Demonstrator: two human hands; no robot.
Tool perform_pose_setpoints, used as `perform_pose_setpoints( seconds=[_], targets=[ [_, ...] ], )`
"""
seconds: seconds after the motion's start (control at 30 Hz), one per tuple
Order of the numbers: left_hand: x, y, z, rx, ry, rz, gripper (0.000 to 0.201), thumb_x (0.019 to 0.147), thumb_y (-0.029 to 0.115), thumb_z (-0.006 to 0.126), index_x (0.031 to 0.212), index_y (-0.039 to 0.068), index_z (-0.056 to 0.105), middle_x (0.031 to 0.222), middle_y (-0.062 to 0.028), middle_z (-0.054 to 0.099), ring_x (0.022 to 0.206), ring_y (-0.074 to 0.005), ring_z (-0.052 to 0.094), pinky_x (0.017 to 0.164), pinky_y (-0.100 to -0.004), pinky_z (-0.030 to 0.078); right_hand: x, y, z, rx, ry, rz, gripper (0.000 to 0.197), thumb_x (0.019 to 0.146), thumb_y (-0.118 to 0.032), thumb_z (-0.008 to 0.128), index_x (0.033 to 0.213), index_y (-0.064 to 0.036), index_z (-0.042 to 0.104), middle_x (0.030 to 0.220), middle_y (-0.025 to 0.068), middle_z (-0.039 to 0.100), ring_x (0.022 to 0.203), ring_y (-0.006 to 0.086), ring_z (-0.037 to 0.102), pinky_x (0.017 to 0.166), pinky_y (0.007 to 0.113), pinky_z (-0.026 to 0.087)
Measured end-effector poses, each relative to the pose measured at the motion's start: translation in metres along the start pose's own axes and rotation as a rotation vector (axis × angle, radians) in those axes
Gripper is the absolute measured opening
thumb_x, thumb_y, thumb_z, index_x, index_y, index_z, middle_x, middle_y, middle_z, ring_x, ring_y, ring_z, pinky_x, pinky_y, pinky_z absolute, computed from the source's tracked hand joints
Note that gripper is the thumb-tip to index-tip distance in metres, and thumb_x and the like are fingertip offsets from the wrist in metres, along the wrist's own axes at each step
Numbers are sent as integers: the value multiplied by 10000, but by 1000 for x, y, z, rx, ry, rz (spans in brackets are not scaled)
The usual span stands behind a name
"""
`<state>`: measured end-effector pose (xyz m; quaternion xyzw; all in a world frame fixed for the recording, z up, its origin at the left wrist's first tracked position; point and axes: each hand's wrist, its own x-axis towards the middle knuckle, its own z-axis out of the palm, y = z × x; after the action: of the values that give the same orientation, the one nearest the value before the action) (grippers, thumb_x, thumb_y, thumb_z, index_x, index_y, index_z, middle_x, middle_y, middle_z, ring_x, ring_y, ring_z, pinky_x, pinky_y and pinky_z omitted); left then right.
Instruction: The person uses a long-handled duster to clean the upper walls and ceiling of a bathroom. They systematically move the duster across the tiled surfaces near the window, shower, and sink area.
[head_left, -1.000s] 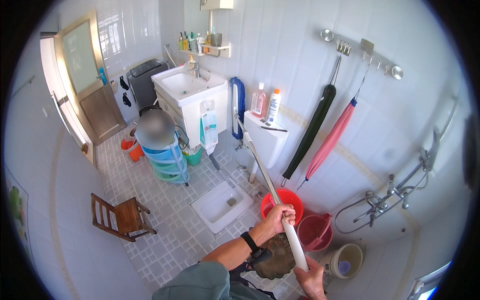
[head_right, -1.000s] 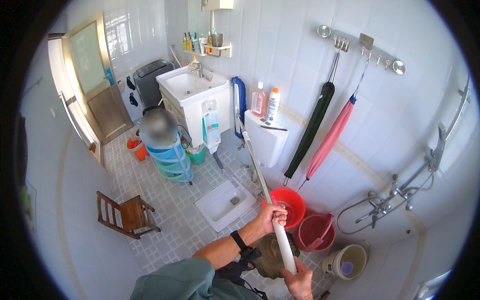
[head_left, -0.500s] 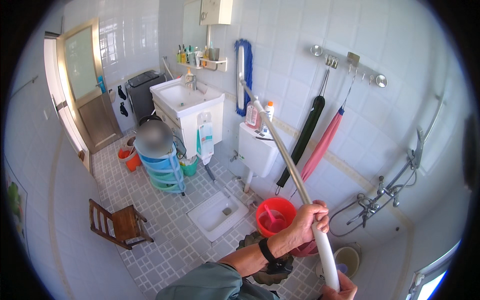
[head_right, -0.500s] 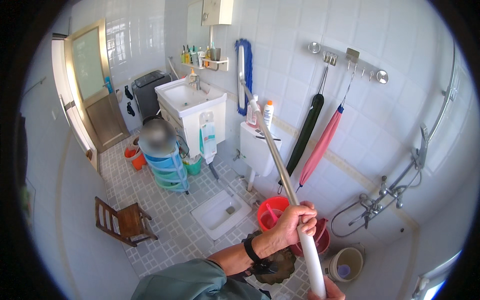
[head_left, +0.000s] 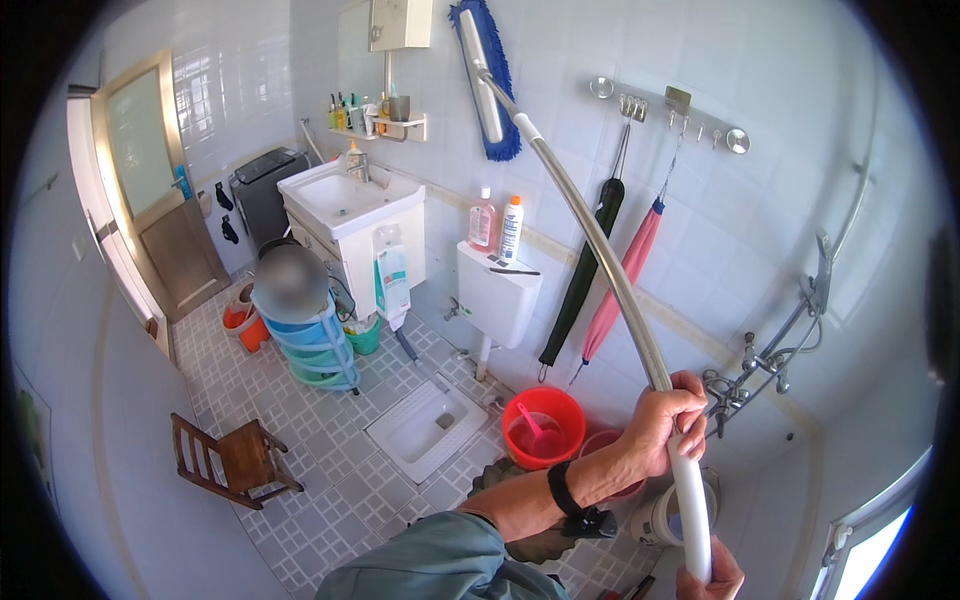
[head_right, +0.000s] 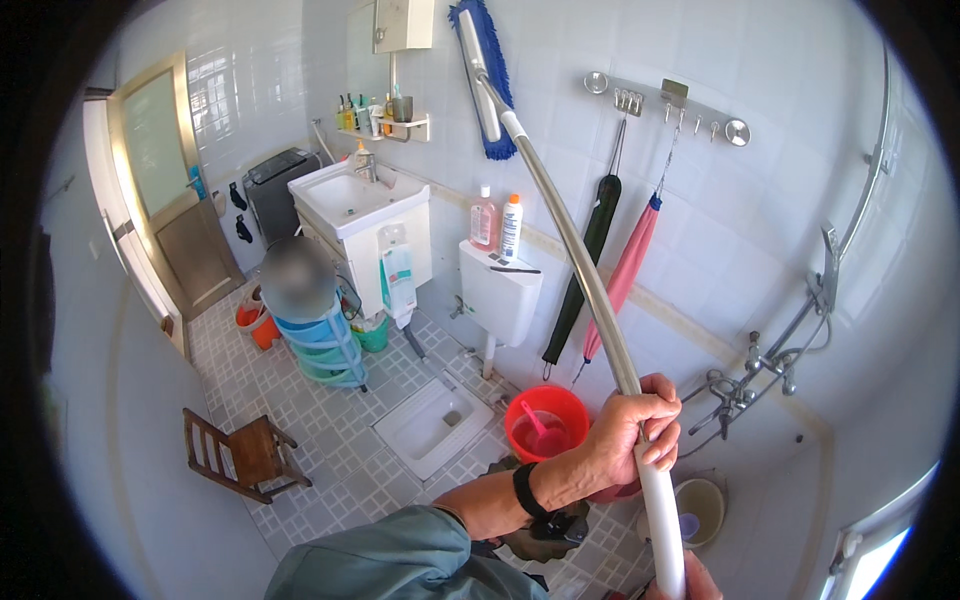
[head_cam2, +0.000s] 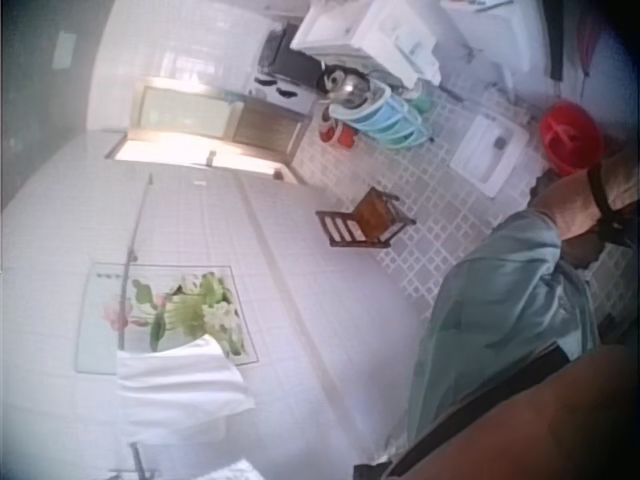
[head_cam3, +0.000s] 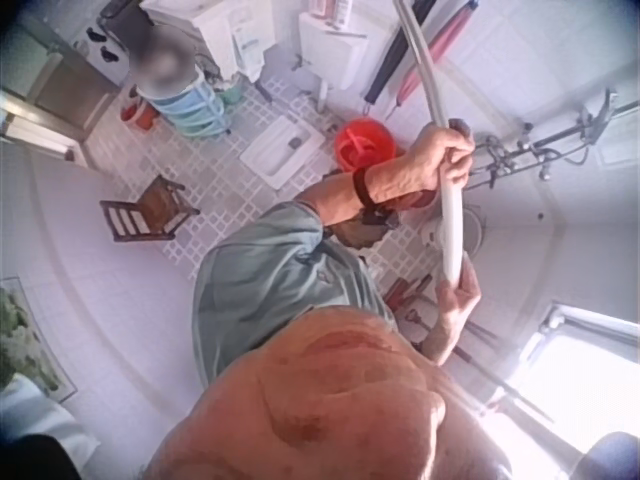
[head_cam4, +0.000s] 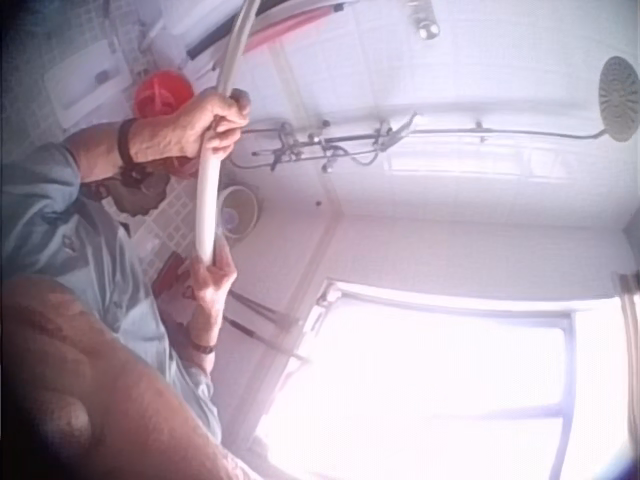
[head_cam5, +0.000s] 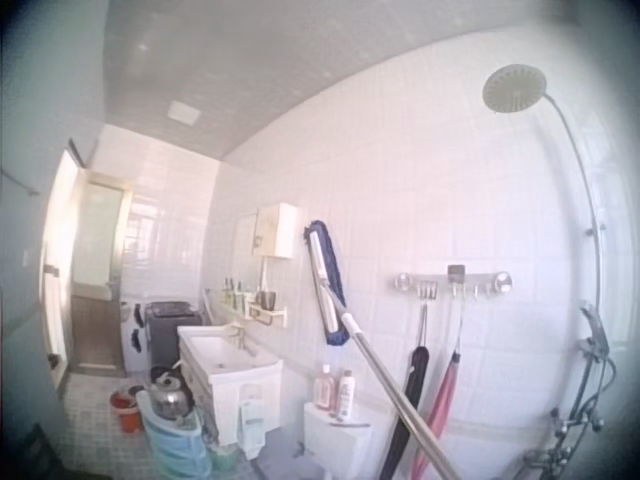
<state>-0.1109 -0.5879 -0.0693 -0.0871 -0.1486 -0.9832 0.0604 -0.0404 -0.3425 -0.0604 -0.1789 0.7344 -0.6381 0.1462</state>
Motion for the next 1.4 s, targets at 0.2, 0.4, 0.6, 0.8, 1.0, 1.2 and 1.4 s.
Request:
perform_pose_setpoints(
  seconds=[0.2,0.4,0.6,0.8,1.0,1.2,1.4],
  targets=[
    [6,-5,-48,37,34,10,93,827,37,552,814,128,537,551,11,372,365,-153,402,386,-337,385,16,42,6,-13,-15,54,533,805,-137,666,1287,52,538,936,16,619,697,53,503,583,192,394],
    [7,-13,-78,18,-3,-1,112,832,26,555,797,128,522,546,4,377,363,-154,405,383,-332,373,26,86,0,-180,-47,65,464,818,-67,607,1270,25,559,836,-2,588,657,71,503,551,230,414],
    [2,-34,-101,5,19,-43,115,846,30,547,794,128,516,542,2,373,365,-154,405,393,-332,373,22,99,-8,-209,-58,-26,464,818,-84,614,1266,22,563,824,8,582,676,85,504,576,241,426],
    [6,-34,-121,-26,14,-4,107,857,41,543,792,121,513,544,6,369,370,-149,404,414,-335,388,36,123,-19,-254,-110,-50,469,834,-105,621,1267,57,542,888,27,594,731,97,518,609,242,442],
    [10,-36,-135,6,-19,-34,98,827,50,567,814,133,517,558,14,370,396,-146,413,447,-341,404,42,140,-22,-198,-145,-44,499,850,-124,628,1289,79,507,923,35,587,744,105,520,607,245,442],
    [12,-41,-136,33,13,-32,98,827,46,566,814,128,515,566,13,368,401,-146,413,449,-340,404,43,146,-24,-192,-136,-71,498,851,-118,621,1299,66,505,848,16,568,708,97,514,575,250,435],
    [11,-53,-94,-10,-154,-59,85,859,64,567,811,121,526,533,5,372,377,-142,415,427,-328,392,19,147,-45,-200,19,-82,468,847,-111,617,1275,58,532,700,18,563,542,87,513,455,250,417]
  ],
)
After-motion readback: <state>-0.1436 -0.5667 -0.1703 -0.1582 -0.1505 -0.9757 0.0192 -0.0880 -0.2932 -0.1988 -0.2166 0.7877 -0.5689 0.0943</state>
